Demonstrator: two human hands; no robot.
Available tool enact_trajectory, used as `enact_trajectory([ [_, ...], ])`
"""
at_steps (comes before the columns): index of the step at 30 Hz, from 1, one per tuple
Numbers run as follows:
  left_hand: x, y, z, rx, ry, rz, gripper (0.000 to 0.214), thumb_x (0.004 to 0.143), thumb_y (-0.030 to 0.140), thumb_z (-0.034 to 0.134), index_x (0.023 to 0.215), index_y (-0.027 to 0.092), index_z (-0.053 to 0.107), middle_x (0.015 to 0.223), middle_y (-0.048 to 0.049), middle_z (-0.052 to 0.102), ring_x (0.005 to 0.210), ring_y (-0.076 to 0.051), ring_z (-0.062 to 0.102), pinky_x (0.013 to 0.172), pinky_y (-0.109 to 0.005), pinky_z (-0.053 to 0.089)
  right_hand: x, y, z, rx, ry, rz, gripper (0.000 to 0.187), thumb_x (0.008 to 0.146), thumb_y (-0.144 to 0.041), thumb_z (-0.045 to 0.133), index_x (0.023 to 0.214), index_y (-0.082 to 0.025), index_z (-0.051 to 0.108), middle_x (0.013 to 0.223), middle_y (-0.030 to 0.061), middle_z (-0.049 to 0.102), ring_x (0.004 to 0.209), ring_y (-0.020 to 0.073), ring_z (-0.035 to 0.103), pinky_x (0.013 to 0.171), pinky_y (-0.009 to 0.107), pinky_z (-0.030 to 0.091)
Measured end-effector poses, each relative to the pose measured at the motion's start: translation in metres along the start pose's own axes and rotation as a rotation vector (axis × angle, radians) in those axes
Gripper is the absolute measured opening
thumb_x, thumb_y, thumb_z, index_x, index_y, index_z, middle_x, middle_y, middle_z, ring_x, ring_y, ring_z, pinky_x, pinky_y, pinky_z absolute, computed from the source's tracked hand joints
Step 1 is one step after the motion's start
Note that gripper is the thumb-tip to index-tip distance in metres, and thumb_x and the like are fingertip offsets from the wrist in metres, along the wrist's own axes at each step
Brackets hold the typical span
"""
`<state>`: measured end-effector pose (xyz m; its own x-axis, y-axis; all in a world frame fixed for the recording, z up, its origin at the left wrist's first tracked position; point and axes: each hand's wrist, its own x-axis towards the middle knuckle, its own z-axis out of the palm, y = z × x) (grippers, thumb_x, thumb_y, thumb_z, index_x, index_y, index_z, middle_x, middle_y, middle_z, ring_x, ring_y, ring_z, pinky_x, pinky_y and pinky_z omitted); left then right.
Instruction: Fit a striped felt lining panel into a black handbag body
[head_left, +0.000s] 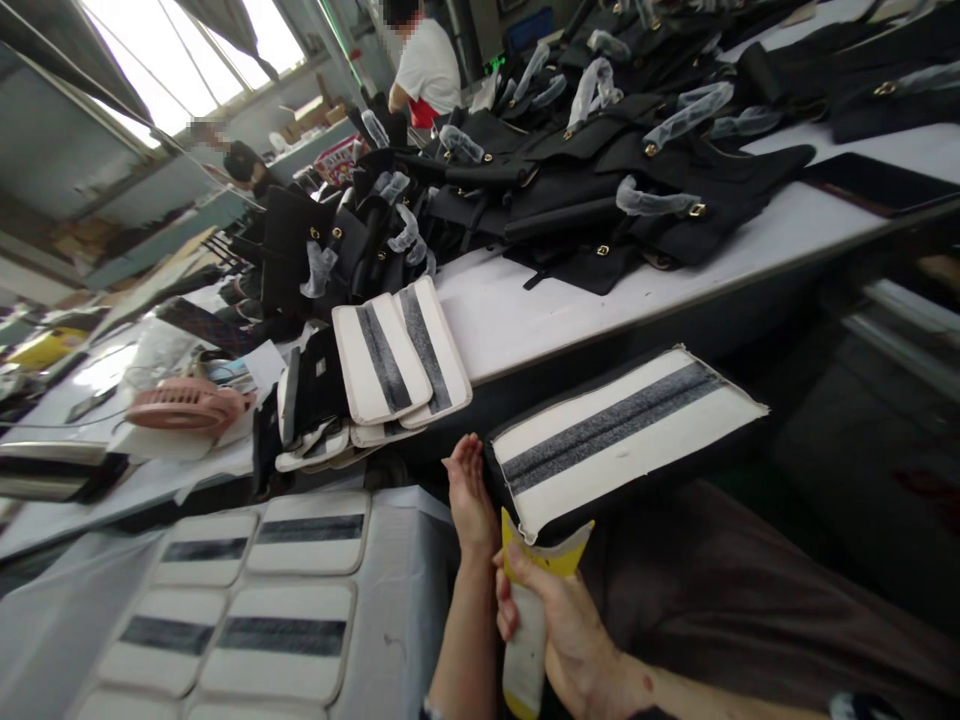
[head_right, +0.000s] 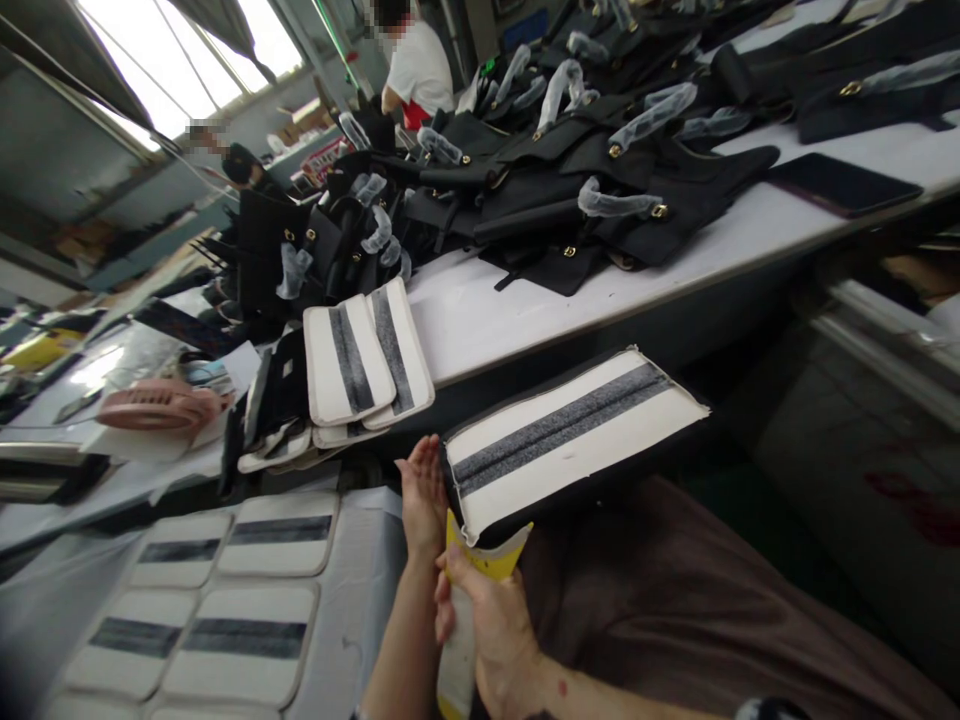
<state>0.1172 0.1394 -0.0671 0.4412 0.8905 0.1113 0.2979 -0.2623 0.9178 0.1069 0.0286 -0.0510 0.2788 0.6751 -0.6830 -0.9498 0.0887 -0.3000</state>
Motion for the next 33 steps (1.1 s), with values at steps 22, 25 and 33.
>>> enact_trajectory([
  [22, 0.004, 0.018, 0.0, 0.069, -0.163, 0.119, 0.039, 0.101, 0.04, 0.034, 0.126, 0.022, 0.058, 0.131, -0.0063, 0.06, 0.124, -0.02, 0.052, 0.108, -0.036, 0.036, -0.009, -0.02, -0.01, -0.196, -0.034, 0.174, 0.049, 0.059, -0.056, 0.08, 0.073, -0.013, 0.061, 0.048, -0.0005, 0.056, 0.033, 0.0101, 0.045, 0.033, 0.023, 0.039],
  [25, 0.003, 0.018, 0.0, 0.065, -0.159, 0.107, 0.039, 0.101, 0.041, 0.034, 0.125, 0.022, 0.059, 0.131, -0.0065, 0.06, 0.124, -0.021, 0.052, 0.109, -0.037, 0.036, -0.007, -0.026, -0.011, -0.216, -0.062, 0.201, 0.047, 0.061, -0.055, 0.078, 0.073, -0.013, 0.061, 0.047, -0.0009, 0.056, 0.033, 0.0098, 0.044, 0.033, 0.023, 0.039],
  [33, 0.002, 0.02, 0.001, 0.091, -0.164, 0.08, 0.039, 0.101, 0.038, 0.033, 0.127, 0.022, 0.057, 0.132, -0.0068, 0.059, 0.126, -0.021, 0.05, 0.11, -0.038, 0.035, 0.0, -0.034, -0.021, -0.262, -0.127, 0.29, 0.042, 0.067, -0.052, 0.075, 0.072, -0.013, 0.062, 0.046, 0.0004, 0.057, 0.031, 0.0106, 0.045, 0.03, 0.021, 0.036],
])
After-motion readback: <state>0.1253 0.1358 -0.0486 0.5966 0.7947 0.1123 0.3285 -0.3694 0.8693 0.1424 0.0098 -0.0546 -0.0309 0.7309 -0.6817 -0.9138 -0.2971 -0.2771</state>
